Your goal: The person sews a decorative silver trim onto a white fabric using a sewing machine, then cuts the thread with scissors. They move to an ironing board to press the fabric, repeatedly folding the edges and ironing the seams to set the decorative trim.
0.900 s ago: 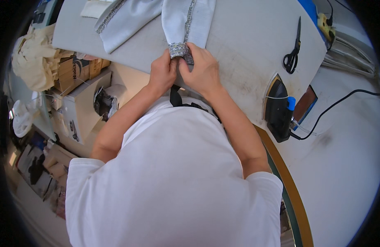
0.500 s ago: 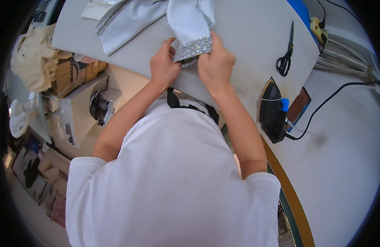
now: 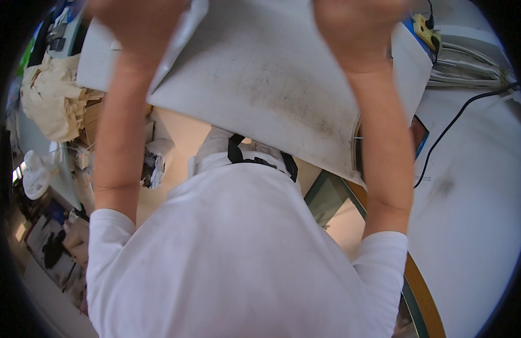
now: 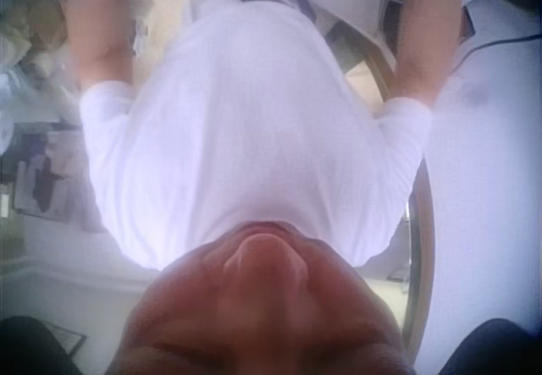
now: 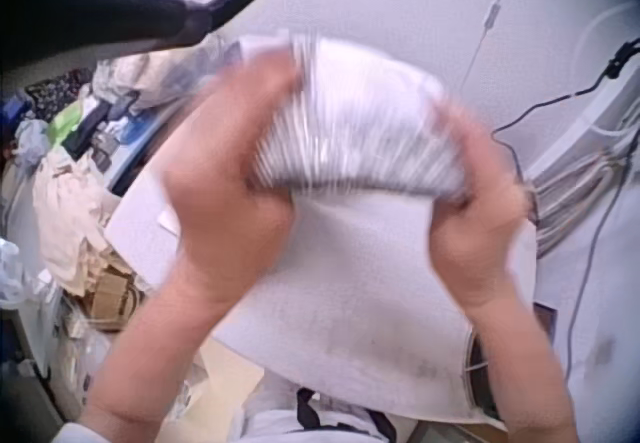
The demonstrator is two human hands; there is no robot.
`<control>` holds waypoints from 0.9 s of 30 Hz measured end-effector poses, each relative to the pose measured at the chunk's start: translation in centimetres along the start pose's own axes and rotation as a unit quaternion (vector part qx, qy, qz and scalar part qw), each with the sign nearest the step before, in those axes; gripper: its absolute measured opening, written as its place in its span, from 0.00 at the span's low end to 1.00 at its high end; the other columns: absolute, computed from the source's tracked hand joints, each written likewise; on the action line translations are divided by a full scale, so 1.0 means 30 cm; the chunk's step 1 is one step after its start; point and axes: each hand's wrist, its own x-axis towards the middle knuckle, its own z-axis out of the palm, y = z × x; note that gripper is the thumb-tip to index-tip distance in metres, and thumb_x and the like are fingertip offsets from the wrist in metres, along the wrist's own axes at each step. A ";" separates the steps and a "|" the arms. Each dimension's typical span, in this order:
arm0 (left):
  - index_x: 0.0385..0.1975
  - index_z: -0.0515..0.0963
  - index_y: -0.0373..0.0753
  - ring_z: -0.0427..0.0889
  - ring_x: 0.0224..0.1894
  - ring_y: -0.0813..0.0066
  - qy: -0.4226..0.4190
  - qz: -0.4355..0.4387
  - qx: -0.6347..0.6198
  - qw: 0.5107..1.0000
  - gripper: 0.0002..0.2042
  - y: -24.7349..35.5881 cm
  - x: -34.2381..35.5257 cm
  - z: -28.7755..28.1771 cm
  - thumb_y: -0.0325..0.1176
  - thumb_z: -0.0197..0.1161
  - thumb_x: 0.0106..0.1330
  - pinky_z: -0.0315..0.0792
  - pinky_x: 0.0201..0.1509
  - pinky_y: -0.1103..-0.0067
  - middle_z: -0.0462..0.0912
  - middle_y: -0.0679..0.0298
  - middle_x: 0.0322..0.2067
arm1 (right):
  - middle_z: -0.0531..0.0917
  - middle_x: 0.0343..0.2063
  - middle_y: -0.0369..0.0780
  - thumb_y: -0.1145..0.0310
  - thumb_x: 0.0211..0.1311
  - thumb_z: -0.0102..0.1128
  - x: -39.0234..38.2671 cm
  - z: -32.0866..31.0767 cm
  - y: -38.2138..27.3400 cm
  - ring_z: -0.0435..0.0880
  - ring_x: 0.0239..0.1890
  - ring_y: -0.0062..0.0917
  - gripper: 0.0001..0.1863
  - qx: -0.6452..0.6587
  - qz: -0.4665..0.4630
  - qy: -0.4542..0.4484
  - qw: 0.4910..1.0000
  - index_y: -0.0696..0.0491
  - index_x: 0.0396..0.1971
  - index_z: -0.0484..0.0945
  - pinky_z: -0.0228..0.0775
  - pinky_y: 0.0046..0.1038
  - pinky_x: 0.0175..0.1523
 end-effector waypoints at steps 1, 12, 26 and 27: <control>0.52 0.79 0.32 0.82 0.53 0.53 -0.100 -0.044 0.046 0.993 0.26 -0.020 -0.125 0.044 0.14 0.56 0.49 0.77 0.58 0.68 0.82 0.47 0.51 | 0.88 0.40 0.47 0.81 0.52 0.53 -0.058 0.076 -0.019 0.87 0.43 0.39 0.28 0.003 0.003 0.028 1.000 0.51 0.56 0.81 0.78 0.38 0.50; 0.60 0.72 0.24 0.67 0.71 0.45 -0.247 -0.130 0.047 0.959 0.27 -0.045 -0.844 0.171 0.19 0.57 0.56 0.67 0.72 0.61 0.69 0.47 0.67 | 0.81 0.39 0.43 0.78 0.53 0.57 -0.564 0.341 -0.176 0.82 0.43 0.40 0.29 0.043 0.126 -0.190 0.973 0.50 0.58 0.77 0.77 0.39 0.45; 0.73 0.59 0.35 0.53 0.78 0.55 -0.389 -0.071 0.029 0.918 0.38 0.081 -0.782 0.133 0.51 0.60 0.69 0.45 0.80 0.58 0.58 0.52 0.75 | 0.75 0.62 0.52 0.67 0.66 0.56 -0.487 0.404 -0.101 0.70 0.65 0.49 0.25 0.058 0.053 -0.065 0.995 0.62 0.61 0.72 0.60 0.44 0.72; 0.73 0.59 0.35 0.53 0.78 0.55 -0.410 -0.080 0.041 0.908 0.38 0.071 -0.785 0.153 0.51 0.60 0.69 0.45 0.80 0.58 0.58 0.52 0.75 | 0.75 0.62 0.52 0.68 0.67 0.56 -0.486 0.436 -0.101 0.69 0.66 0.50 0.25 0.039 0.008 -0.086 0.996 0.62 0.61 0.72 0.59 0.44 0.73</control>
